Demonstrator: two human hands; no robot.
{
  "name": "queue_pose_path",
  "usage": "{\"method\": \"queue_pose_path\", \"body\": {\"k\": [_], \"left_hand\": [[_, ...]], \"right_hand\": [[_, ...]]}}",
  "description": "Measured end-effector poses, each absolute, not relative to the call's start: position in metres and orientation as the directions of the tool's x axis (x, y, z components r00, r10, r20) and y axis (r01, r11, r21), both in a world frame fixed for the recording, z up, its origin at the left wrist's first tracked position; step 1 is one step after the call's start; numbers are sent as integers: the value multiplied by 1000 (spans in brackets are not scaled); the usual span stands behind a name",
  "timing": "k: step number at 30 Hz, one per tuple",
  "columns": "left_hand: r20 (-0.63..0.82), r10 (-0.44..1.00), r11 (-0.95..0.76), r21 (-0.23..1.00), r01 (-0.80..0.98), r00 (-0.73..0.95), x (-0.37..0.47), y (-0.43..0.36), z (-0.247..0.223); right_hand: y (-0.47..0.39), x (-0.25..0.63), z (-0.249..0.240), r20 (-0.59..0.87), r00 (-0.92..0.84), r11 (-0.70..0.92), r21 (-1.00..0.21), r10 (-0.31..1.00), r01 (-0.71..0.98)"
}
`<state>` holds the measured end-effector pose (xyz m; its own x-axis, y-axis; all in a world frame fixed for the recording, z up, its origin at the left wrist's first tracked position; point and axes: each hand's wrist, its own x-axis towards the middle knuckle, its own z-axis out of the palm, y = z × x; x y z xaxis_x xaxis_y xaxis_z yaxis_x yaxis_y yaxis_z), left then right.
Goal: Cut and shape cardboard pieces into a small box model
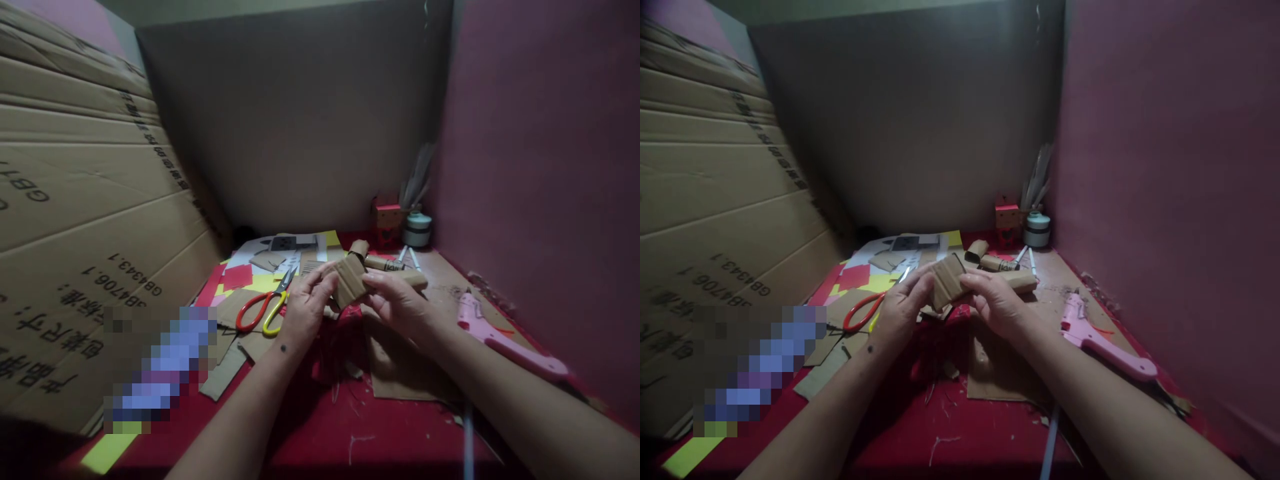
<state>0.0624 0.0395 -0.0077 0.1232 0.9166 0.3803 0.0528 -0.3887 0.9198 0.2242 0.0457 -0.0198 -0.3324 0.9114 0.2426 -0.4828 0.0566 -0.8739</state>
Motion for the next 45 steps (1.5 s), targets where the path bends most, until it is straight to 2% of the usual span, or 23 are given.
{"method": "queue_pose_path", "body": {"k": [4,14,23,38,45], "left_hand": [[462,885,-465,880,98,50,63,36,-10],[590,807,-587,799,129,17,63,30,-8],[574,818,-570,815,106,-18,65,30,-7],[618,785,-603,775,190,-30,66,30,-8],[459,888,-455,883,116,-14,63,36,-7]], "right_hand": [[43,224,-15,283,-321,95,-864,904,-495],[44,224,-22,339,-356,115,-845,871,-522],[44,224,-21,327,-360,100,-845,874,-526],[44,225,-25,330,-377,51,-807,866,-589],[42,226,-23,262,-361,15,-826,895,-563]]}}
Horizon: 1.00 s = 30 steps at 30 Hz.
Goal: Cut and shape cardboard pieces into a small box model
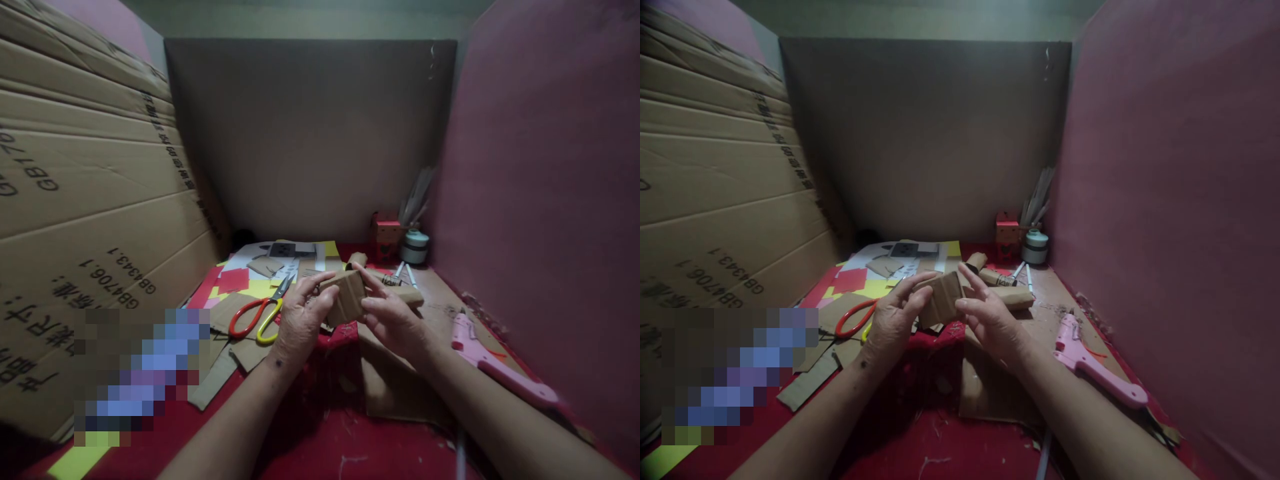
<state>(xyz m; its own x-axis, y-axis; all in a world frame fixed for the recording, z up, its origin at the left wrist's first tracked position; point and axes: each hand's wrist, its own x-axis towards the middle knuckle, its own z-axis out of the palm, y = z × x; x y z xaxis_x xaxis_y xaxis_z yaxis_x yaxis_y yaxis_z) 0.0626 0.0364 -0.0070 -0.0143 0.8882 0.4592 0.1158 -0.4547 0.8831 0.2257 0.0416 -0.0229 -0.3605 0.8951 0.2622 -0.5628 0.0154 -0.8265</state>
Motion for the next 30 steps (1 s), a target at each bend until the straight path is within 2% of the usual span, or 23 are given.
{"method": "queue_pose_path", "body": {"k": [5,11,18,26,30], "left_hand": [[385,915,-383,923,-44,116,60,44,-9],[168,970,-109,945,-308,173,60,52,-13],[76,981,-1,922,-388,179,57,56,-10],[45,969,63,906,-418,244,53,60,-13],[-19,963,137,892,-430,269,51,61,-15]], "right_hand": [[41,226,-21,244,-433,-21,-852,868,-523],[43,225,-21,236,-472,-34,-868,849,-495],[39,226,-20,212,-478,-59,-869,852,-491],[38,222,-24,262,-407,84,-910,875,-405],[39,222,-26,248,-372,98,-921,894,-377]]}}
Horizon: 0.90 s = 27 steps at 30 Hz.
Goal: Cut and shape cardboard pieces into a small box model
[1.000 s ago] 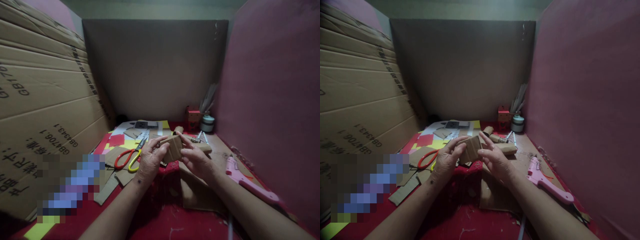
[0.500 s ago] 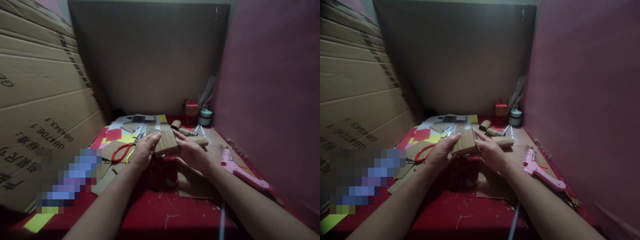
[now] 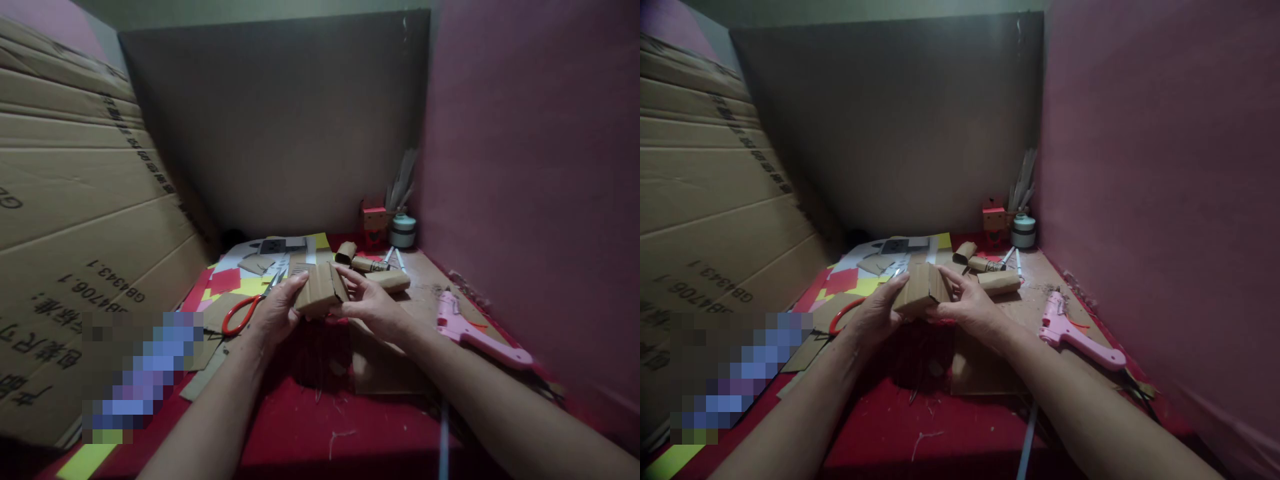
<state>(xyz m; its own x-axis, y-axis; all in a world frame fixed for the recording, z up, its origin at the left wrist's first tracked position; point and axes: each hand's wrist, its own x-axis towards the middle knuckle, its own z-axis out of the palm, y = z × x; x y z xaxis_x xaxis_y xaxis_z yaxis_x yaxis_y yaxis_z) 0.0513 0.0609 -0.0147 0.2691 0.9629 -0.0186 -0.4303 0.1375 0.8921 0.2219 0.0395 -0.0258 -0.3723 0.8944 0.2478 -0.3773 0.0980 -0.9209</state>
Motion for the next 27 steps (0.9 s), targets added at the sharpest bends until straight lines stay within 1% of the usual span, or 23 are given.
{"method": "queue_pose_path", "body": {"k": [4,7,10,12,15,20,23,27], "left_hand": [[-87,954,212,872,-442,287,49,64,-19],[-110,948,236,872,-428,300,47,66,-20],[-138,938,269,868,-417,316,45,66,-19],[-150,931,289,861,-419,333,44,65,-17],[-147,927,301,841,-449,346,43,65,-15],[-167,908,352,802,-483,385,43,65,-18],[-170,900,369,786,-496,401,48,62,-19],[-174,893,385,774,-503,416,55,57,-17]], "right_hand": [[39,220,-28,189,-360,39,-922,914,-385],[40,219,-31,199,-325,89,-941,925,-325],[43,221,-33,288,-276,245,-953,917,-179],[43,222,-32,383,-256,383,-922,888,-50],[40,223,-29,515,-258,552,-829,817,94],[32,219,-25,652,-243,696,-671,718,257],[30,218,-25,690,-217,723,-642,690,256],[29,220,-22,650,-206,682,-700,731,211]]}}
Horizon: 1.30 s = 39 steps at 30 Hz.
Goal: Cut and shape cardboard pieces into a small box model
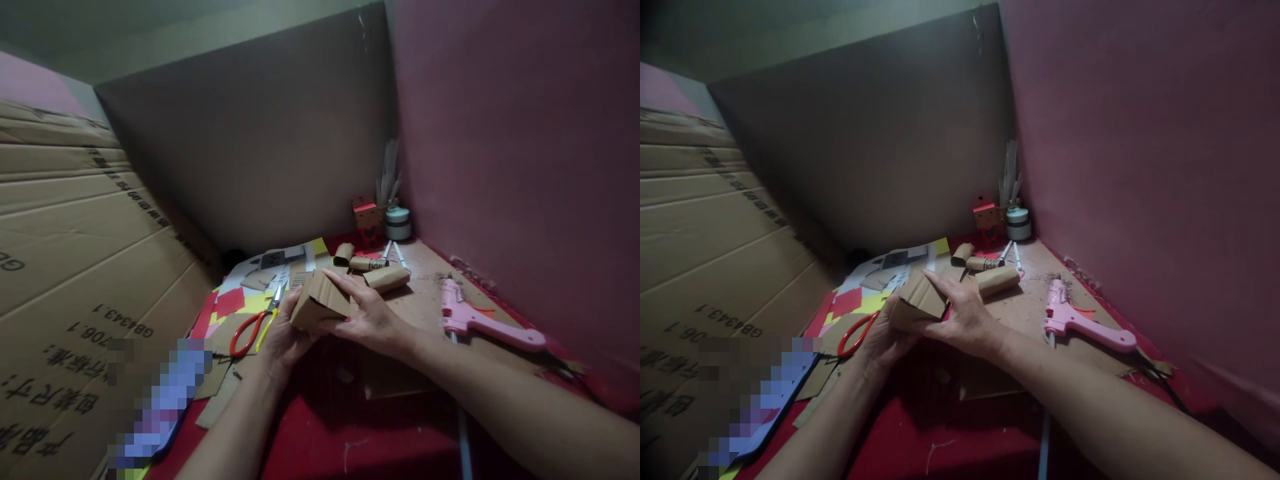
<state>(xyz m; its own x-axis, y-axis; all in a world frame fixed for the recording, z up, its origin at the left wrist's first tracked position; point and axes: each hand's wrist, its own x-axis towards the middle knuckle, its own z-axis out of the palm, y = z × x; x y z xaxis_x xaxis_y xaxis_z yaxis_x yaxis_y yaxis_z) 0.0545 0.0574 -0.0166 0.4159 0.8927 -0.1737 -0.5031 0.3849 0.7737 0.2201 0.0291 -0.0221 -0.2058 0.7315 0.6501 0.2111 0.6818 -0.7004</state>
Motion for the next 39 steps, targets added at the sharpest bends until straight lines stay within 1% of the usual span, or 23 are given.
{"method": "queue_pose_path", "body": {"k": [5,8,11,16,19,22,26,28,32,35,37,39], "left_hand": [[-187,880,403,779,-480,436,56,58,-15],[-184,874,404,789,-462,450,56,60,-17],[-174,867,400,801,-445,466,56,61,-19],[-145,859,370,837,-402,490,57,60,-19],[-123,858,325,882,-341,499,58,59,-20],[-93,882,227,943,-244,462,59,59,-24],[-50,922,140,967,-211,385,59,60,-29],[-3,937,82,974,-211,350,59,61,-30],[96,959,-30,970,-242,267,60,60,-27],[147,969,-87,956,-281,198,60,57,-22],[189,963,-132,952,-277,190,61,54,-19],[239,953,-194,954,-231,188,61,50,-16]], "right_hand": [[29,224,-20,584,-242,628,-752,775,198],[30,224,-21,575,-240,618,-763,782,188],[31,224,-23,548,-237,584,-802,802,124],[31,224,-20,394,-239,394,-918,888,-48],[31,224,-17,313,-218,284,-946,924,-156],[35,224,-20,247,-266,172,-946,932,-276],[42,226,-28,30,-342,-114,-912,939,-393],[44,228,-30,-53,-334,-204,-878,941,-434],[45,230,-30,-109,-399,-304,-830,911,-468],[45,231,-29,-122,-431,-339,-814,894,-472],[45,231,-29,-130,-443,-354,-807,887,-472],[45,231,-29,-153,-441,-370,-807,884,-461]]}}
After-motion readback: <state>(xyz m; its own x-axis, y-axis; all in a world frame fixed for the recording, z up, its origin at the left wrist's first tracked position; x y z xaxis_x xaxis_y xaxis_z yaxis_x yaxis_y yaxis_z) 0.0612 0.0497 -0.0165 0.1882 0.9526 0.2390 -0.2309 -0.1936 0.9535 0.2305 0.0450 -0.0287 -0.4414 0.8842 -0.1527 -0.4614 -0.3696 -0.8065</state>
